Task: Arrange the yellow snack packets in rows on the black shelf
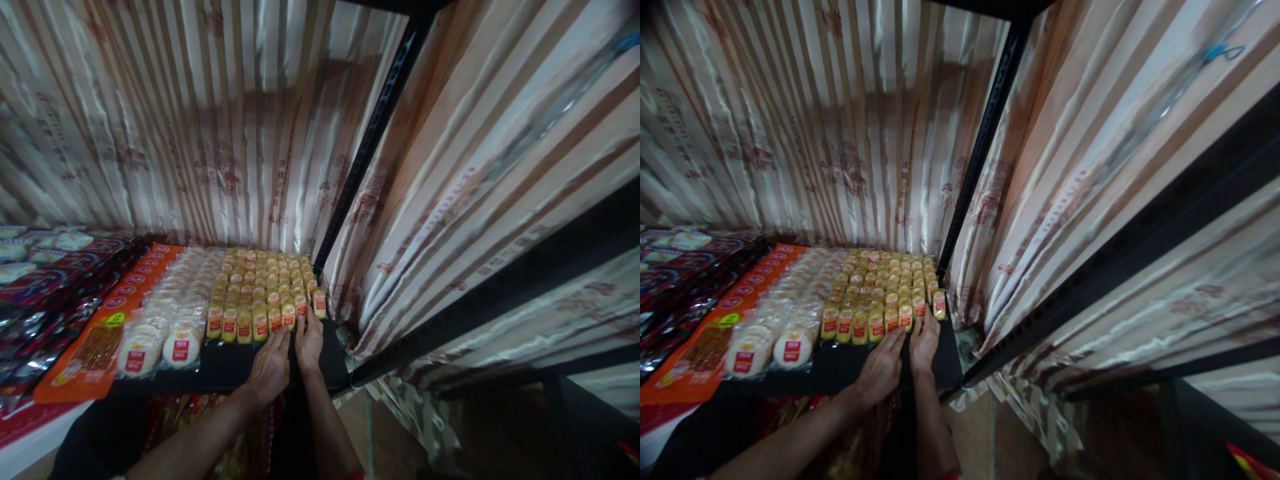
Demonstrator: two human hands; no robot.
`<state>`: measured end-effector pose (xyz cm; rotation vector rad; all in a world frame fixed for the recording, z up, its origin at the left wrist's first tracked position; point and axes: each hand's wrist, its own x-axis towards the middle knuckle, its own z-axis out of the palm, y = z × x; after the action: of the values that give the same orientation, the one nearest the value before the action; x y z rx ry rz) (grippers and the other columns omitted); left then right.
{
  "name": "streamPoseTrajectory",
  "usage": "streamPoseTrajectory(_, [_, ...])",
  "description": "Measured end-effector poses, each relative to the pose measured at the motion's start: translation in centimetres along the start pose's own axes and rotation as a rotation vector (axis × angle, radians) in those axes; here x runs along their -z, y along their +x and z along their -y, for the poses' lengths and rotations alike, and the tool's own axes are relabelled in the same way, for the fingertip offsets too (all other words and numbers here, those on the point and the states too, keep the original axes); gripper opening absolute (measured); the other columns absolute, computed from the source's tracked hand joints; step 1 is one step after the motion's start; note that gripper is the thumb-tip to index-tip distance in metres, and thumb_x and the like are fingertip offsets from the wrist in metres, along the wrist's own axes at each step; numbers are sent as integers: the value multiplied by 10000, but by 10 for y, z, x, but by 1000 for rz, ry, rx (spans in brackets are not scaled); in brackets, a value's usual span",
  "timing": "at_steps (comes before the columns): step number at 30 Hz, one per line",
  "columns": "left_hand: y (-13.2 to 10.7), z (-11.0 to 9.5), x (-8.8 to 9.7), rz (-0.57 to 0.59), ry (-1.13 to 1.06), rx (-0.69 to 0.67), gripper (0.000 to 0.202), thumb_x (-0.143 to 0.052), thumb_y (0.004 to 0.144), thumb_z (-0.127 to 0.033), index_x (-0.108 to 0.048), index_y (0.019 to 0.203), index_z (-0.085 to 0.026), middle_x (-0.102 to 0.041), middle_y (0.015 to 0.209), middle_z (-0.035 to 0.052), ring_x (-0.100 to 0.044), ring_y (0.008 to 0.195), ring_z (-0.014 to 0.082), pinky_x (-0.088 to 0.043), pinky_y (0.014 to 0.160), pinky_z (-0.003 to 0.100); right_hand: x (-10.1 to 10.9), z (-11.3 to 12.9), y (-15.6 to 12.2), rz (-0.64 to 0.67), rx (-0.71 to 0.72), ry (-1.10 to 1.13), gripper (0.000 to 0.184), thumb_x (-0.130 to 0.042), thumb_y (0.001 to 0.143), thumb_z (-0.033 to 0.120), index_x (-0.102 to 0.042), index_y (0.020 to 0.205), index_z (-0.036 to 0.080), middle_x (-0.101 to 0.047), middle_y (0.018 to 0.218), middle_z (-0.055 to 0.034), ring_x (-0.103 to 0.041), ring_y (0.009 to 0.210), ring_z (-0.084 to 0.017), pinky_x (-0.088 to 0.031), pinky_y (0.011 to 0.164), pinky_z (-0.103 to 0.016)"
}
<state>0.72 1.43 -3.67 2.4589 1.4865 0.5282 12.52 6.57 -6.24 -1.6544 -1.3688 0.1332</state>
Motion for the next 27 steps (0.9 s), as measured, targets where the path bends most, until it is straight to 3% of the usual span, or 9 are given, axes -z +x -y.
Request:
streamPoseTrajectory(13, [1, -4, 2, 41, -43, 28, 566, -362, 732, -47, -447, 1289, 6, -434, 1370, 187, -375, 1292, 271, -325, 1090, 405, 0, 1, -5, 21, -12, -29, 482, -322, 868, 344, -546, 1203, 80, -588, 1108, -176, -459, 1065, -253, -395, 918, -391])
streamPoseTrajectory(27, [-10, -10, 3, 2, -50, 19, 502, -378, 759, -82, -500, 1245, -51, -476, 1342, 158, -421, 1259, 248, -370, 1057, 378, 14, 4, -21, -62, 19, -47, 461, -341, 872, 355, -523, 1210, 100, -565, 1181, -183, -464, 1119, -269, -384, 916, -432])
